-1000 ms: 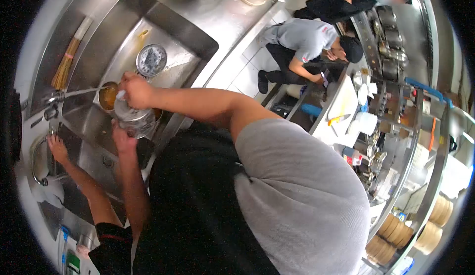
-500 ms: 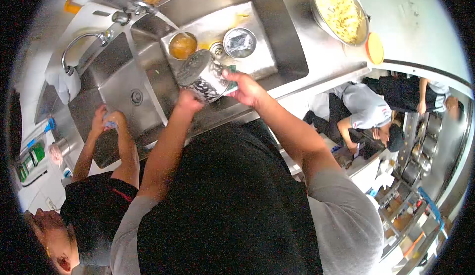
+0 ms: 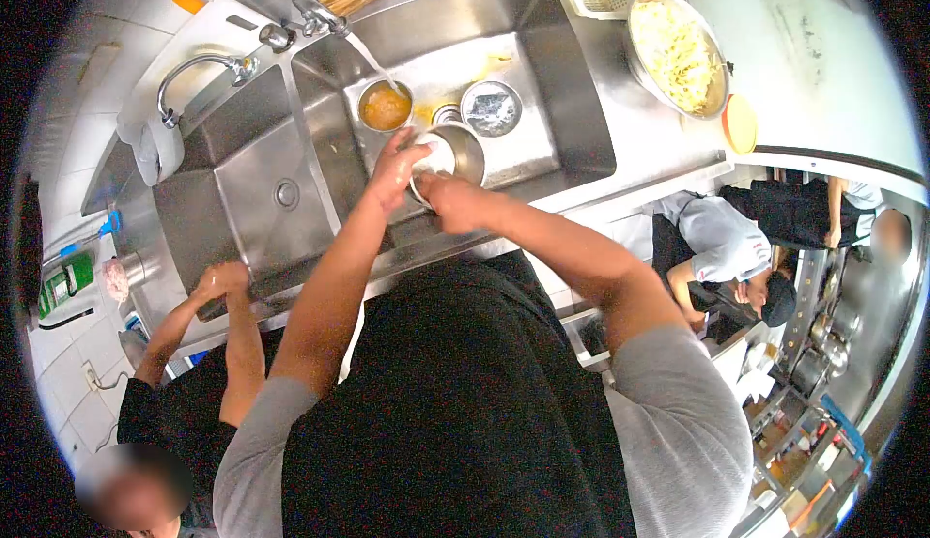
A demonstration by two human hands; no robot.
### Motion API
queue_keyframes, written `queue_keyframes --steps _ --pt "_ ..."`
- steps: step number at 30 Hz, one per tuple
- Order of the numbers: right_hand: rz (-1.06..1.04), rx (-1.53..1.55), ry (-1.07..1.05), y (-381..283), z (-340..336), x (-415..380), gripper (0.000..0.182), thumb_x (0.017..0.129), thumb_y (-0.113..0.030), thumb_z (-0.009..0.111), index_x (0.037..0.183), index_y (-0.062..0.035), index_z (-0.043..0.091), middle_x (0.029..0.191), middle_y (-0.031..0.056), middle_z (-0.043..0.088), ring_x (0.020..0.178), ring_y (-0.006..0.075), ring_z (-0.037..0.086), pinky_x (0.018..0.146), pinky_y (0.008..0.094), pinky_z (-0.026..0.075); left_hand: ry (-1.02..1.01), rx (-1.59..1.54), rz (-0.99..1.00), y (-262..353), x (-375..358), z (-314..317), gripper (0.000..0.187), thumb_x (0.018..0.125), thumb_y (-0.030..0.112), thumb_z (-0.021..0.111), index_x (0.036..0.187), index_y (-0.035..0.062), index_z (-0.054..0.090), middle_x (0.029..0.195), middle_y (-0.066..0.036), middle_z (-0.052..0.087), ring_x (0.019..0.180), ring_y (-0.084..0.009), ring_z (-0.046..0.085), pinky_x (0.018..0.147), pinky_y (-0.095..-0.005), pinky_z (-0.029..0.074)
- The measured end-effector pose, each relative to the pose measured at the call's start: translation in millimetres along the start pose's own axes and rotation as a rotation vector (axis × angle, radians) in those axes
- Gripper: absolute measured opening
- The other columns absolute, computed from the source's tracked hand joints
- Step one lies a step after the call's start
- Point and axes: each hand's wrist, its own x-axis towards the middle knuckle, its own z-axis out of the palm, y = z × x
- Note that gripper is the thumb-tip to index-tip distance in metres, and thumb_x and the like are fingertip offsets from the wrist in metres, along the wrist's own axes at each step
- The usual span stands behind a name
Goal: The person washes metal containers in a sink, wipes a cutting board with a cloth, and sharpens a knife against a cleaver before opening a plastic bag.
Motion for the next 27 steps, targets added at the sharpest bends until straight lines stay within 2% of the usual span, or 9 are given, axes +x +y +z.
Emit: queue_keyframes --steps 4,8,9,10,12,16,18,20,27 --pt "-0.006 -0.857 -0.689 -17 -36 -10 0.056 0.086 -0.025 0.073 0.138 -0.0090 0.064 0.152 0.0181 0.049 0.143 0.0357 0.042 0.109 0.0618 0.037 -0.216 0.156 -0.024 6 -7 -5 0.082 0.081 0.016 0.083 0.152 -0.0036 0.045 0.132 -0.021 0.065 0.117 -0.0272 0.066 0.101 -0.0375 0.051" --pt "0.318 -0.543 -0.454 -16 -16 1 0.040 0.085 -0.028 0.073 0.119 -0.0071 0.075 0.145 0.0225 0.057 0.134 0.0377 0.053 0.108 0.0565 0.042 -0.103 0.037 0.202 -29 18 20 0.072 0.080 0.014 0.081 0.146 -0.0022 0.055 0.128 -0.020 0.068 0.117 -0.0266 0.066 0.101 -0.0366 0.051" --pt "0.451 -0.135 -0.413 -6 3 17 0.042 0.080 -0.012 0.068 0.121 -0.0049 0.072 0.114 0.0237 0.071 0.111 0.0410 0.066 0.096 0.0521 0.051 -0.035 0.187 0.227 -29 16 25 0.070 0.081 0.014 0.080 0.144 -0.0025 0.056 0.127 -0.020 0.069 0.117 -0.0274 0.066 0.102 -0.0370 0.051" --pt "0.446 -0.144 -0.420 -7 9 13 0.042 0.080 -0.012 0.068 0.121 -0.0049 0.072 0.114 0.0237 0.071 0.111 0.0410 0.066 0.096 0.0521 0.051 0.034 0.338 0.248 -30 15 27 0.067 0.082 0.013 0.079 0.143 -0.0029 0.058 0.125 -0.020 0.069 0.117 -0.0281 0.066 0.102 -0.0374 0.051" --pt "0.271 0.297 0.309 -10 21 6 0.040 0.081 -0.017 0.070 0.119 -0.0045 0.071 0.107 0.0226 0.073 0.103 0.0460 0.067 0.094 0.0508 0.054 -0.097 -0.180 0.063 -23 22 15 0.067 0.083 0.008 0.075 0.145 -0.0024 0.052 0.123 -0.020 0.070 0.113 -0.0280 0.069 0.096 -0.0387 0.055" --pt "-0.199 -0.389 0.096 17 -15 -40 0.037 0.080 -0.015 0.070 0.117 -0.0101 0.073 0.106 0.0211 0.071 0.105 0.0473 0.065 0.093 0.0546 0.052 -0.165 -0.303 -0.094 2 7 -14 0.071 0.083 0.006 0.078 0.146 -0.0025 0.048 0.121 -0.019 0.069 0.106 -0.0268 0.070 0.088 -0.0410 0.058" --pt "-0.183 -0.477 0.071 14 -22 -33 0.034 0.079 -0.015 0.072 0.113 -0.0094 0.072 0.104 0.0225 0.071 0.101 0.0468 0.066 0.091 0.0559 0.053 -0.020 -0.336 -0.023 -18 14 9 0.073 0.082 0.007 0.079 0.147 -0.0025 0.047 0.122 -0.018 0.069 0.107 -0.0264 0.069 0.089 -0.0397 0.057" --pt "0.266 -0.035 0.156 5 -1 -14 0.032 0.078 -0.016 0.074 0.109 -0.0083 0.073 0.100 0.0225 0.072 0.095 0.0452 0.067 0.087 0.0561 0.053 0.176 -0.260 0.145 -39 22 38 0.072 0.082 0.012 0.078 0.146 -0.0031 0.049 0.127 -0.016 0.068 0.111 -0.0263 0.066 0.092 -0.0395 0.054" --pt "-0.385 -0.401 0.035 27 -44 -48 0.033 0.070 -0.009 0.075 0.102 -0.0134 0.074 0.100 0.0049 0.070 0.117 0.0279 0.061 0.099 0.0443 0.045 -0.420 -0.279 -0.136 2 10 -16 0.056 0.090 0.013 0.071 0.142 0.0022 0.054 0.129 -0.015 0.067 0.110 -0.0282 0.069 0.095 -0.0427 0.058"
